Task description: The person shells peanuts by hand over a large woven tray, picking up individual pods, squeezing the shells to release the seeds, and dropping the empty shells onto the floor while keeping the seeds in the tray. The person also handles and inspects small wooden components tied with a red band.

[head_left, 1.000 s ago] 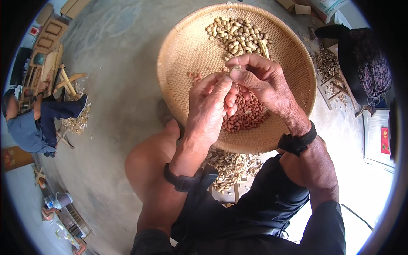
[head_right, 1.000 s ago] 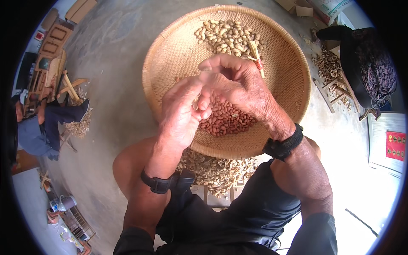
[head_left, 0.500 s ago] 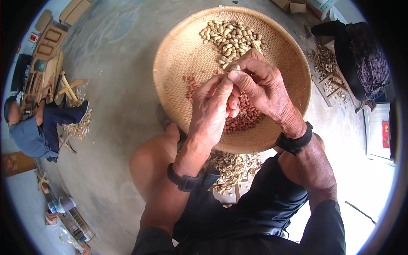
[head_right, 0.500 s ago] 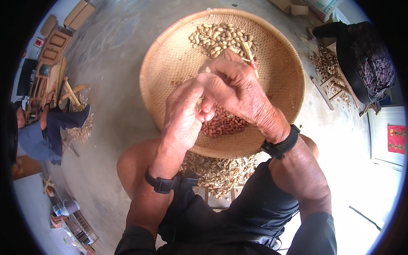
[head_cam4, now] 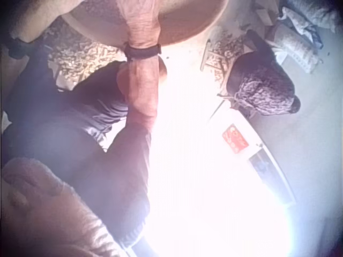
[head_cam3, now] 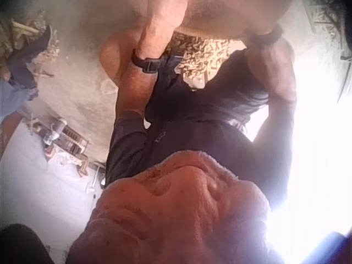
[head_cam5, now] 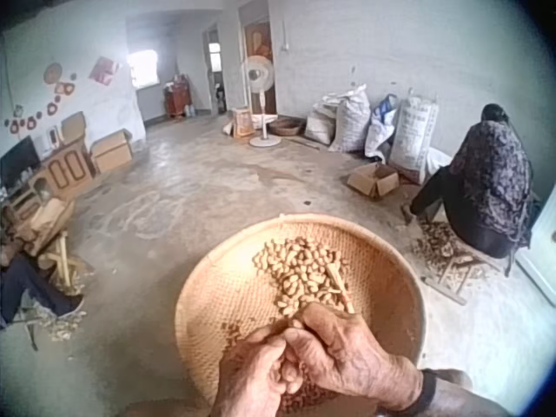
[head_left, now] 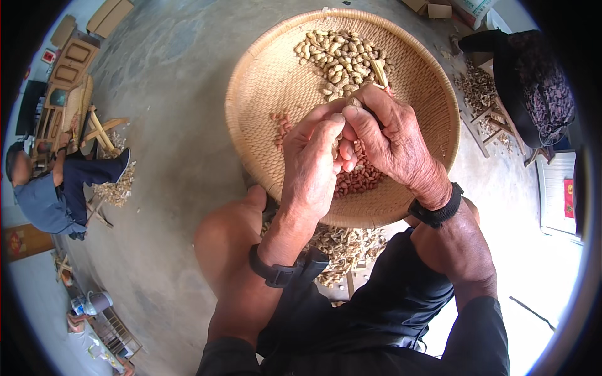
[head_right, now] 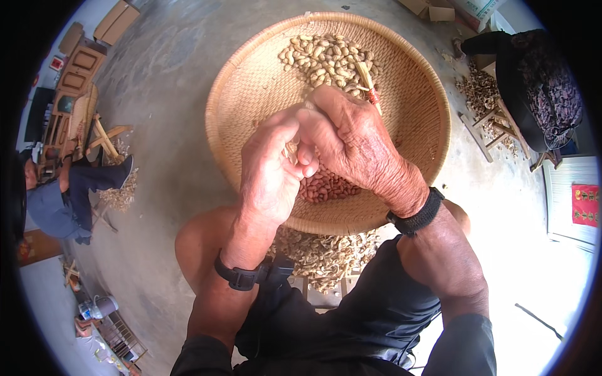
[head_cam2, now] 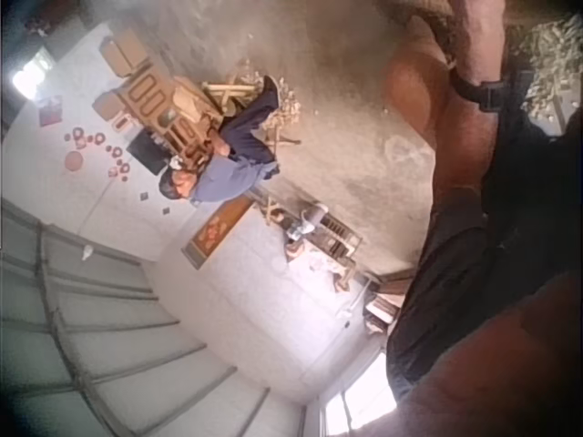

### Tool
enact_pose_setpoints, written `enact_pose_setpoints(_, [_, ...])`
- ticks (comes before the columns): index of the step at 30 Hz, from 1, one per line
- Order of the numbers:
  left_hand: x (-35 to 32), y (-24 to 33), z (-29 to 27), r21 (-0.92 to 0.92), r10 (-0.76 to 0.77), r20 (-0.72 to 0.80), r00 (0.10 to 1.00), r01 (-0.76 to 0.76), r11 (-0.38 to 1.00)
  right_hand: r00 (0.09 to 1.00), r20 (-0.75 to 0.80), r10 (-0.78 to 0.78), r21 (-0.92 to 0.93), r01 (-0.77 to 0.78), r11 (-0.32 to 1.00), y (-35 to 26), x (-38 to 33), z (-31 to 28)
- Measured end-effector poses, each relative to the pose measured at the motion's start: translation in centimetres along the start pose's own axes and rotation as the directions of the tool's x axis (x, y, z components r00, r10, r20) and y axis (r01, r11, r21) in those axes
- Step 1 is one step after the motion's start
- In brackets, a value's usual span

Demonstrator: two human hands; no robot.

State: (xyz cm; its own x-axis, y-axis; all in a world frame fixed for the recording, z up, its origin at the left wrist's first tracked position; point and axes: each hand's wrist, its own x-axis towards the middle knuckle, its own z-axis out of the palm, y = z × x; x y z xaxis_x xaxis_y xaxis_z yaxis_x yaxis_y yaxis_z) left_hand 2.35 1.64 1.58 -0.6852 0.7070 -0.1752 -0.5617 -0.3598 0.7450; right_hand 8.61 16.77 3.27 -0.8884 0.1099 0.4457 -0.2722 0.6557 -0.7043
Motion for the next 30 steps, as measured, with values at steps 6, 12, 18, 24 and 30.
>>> enact_pose_setpoints(6, [0.0,-0.2,-0.2,-0.026,0.009,0.015,1.0,-0.008,1.0,0.966,0.084,0.246,0.277,-0.26,0.925,-1.2,-0.1,0.0])
enact_pose_setpoints(12, [0.1,0.4,-0.4,0.015,0.038,-0.068,0.997,-0.037,0.999,0.981,0.076,0.181,0.273,-0.195,0.942,-1.0,-0.1,0.8])
enact_pose_setpoints(18, [0.0,0.7,0.0,0.075,0.078,-0.109,0.991,-0.07,0.995,0.999,-0.033,0.039,0.044,-0.038,0.998,-0.7,0.0,0.8])
enact_pose_setpoints(24, [-0.1,0.8,-0.1,0.096,0.066,-0.13,0.989,-0.053,0.994,0.988,0.053,0.148,0.053,-0.151,0.987,-1.1,0.0,-0.1])
enact_pose_setpoints(30, [0.0,0.5,-0.4,0.112,0.072,-0.104,0.992,-0.06,0.992,0.99,0.099,0.103,0.057,-0.109,0.992,-1.2,0.0,-0.6])
